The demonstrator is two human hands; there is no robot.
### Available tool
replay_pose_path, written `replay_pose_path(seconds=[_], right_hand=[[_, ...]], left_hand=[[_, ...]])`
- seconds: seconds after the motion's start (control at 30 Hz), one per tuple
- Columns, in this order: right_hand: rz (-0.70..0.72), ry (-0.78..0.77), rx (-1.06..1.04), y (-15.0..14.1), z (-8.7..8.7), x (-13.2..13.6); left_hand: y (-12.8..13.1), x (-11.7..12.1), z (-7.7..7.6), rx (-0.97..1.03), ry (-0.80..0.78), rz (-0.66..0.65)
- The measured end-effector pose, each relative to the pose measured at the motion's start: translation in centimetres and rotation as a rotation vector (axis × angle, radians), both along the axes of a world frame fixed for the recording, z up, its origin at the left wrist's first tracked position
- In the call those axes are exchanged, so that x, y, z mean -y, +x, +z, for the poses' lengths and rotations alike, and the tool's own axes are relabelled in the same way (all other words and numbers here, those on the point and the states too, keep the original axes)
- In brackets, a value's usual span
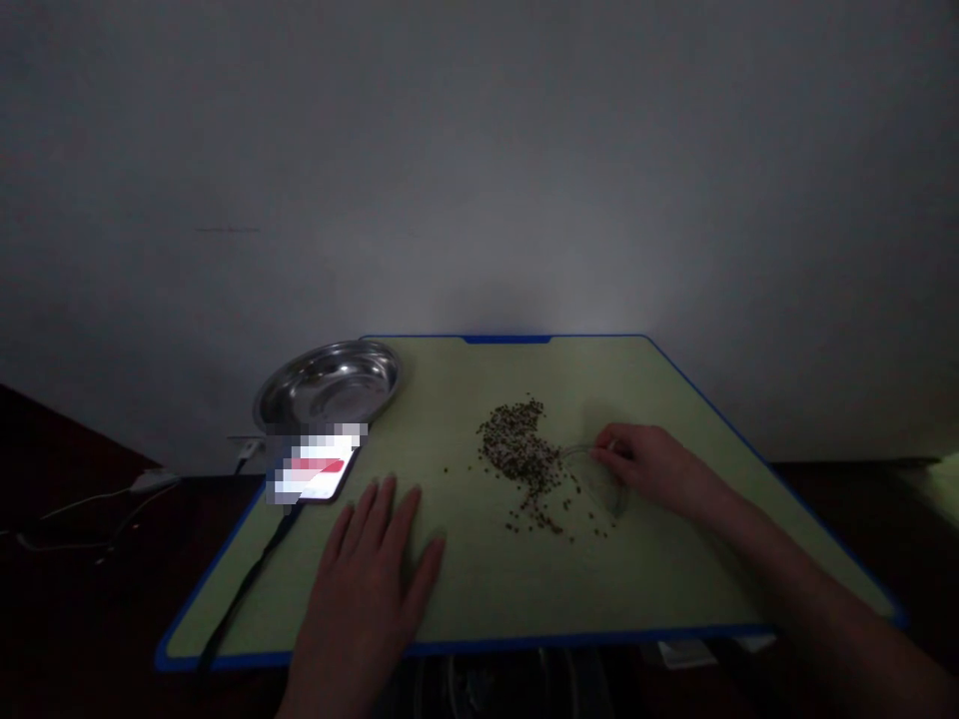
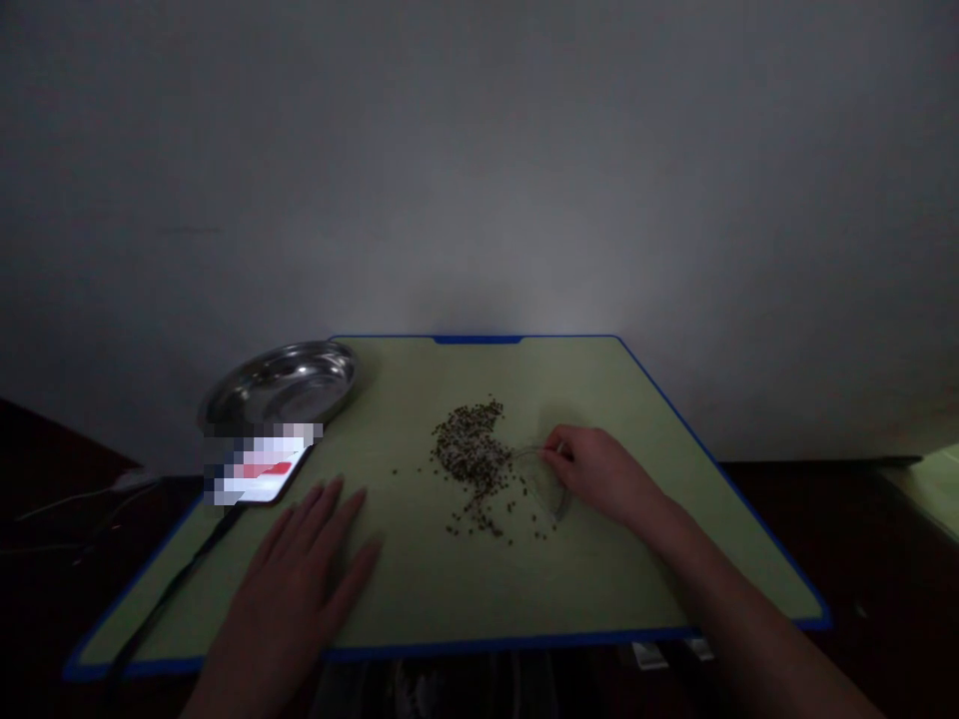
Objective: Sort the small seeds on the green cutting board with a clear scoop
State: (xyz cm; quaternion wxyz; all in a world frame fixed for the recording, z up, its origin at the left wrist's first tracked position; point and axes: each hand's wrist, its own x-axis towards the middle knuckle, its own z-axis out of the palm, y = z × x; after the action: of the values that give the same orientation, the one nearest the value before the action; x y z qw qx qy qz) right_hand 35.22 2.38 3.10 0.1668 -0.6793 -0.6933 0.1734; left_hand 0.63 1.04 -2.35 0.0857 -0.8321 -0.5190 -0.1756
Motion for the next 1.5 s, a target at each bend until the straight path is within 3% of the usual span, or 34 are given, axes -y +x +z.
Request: replay_pose_path(seconds=[0.17, 0.27, 0.33, 0.47, 0.57, 0.93, 1.03, 1.2, 1.4, 1.5], right_hand=[[0.053, 0.023, 0.013, -3.2, 0.9, -1.6], [0.077, 0.015, 0.018, -3.7, 1.5, -1.7], [0.061, -0.001, 0.005, -3.4, 1.6, -1.7], [0.031, 0.015, -0.066, -2.7, 1.3, -1.6], [0.03, 0.022, -0.117, -2.4, 0.9, -1.7], [-0.026, 0.071, -0.164, 0.1, 0.6, -1.9], [-0.048, 0.088, -0.167, 0.3, 1.0, -1.9], [-0.062, 0.103, -0.162, 0.1, 1.6, -1.9], [-0.032, 0.1, -0.168, 0.7, 1.1, -2.5], [-0.028, 0.058, -0.128, 1.3, 1.0, -4.0]], left_hand=[[-0.1, 0.4, -0.5, 0.022, 0.035, -0.024], [-1.3, 0.4, 0.7, 0.113, 0.026, -0.032], [-2.7, -0.4, 2.6, 0.211, 0.024, 0.073], [-5.8, -3.4, 6.8, 0.22, -0.104, 0.462], [-6.9, -5.6, 8.4, 0.105, -0.188, 0.447], [-5.5, -10.5, 10.7, 0.008, -0.169, 0.352], [-5.2, -10.8, 10.6, 0.005, -0.176, 0.346], [-5.4, -9.4, 9.4, 0.037, -0.222, 0.334], [-5.9, -6.5, 8.3, 0.114, -0.202, 0.371], [-4.9, -4.2, 6.5, 0.238, -0.168, 0.313]])
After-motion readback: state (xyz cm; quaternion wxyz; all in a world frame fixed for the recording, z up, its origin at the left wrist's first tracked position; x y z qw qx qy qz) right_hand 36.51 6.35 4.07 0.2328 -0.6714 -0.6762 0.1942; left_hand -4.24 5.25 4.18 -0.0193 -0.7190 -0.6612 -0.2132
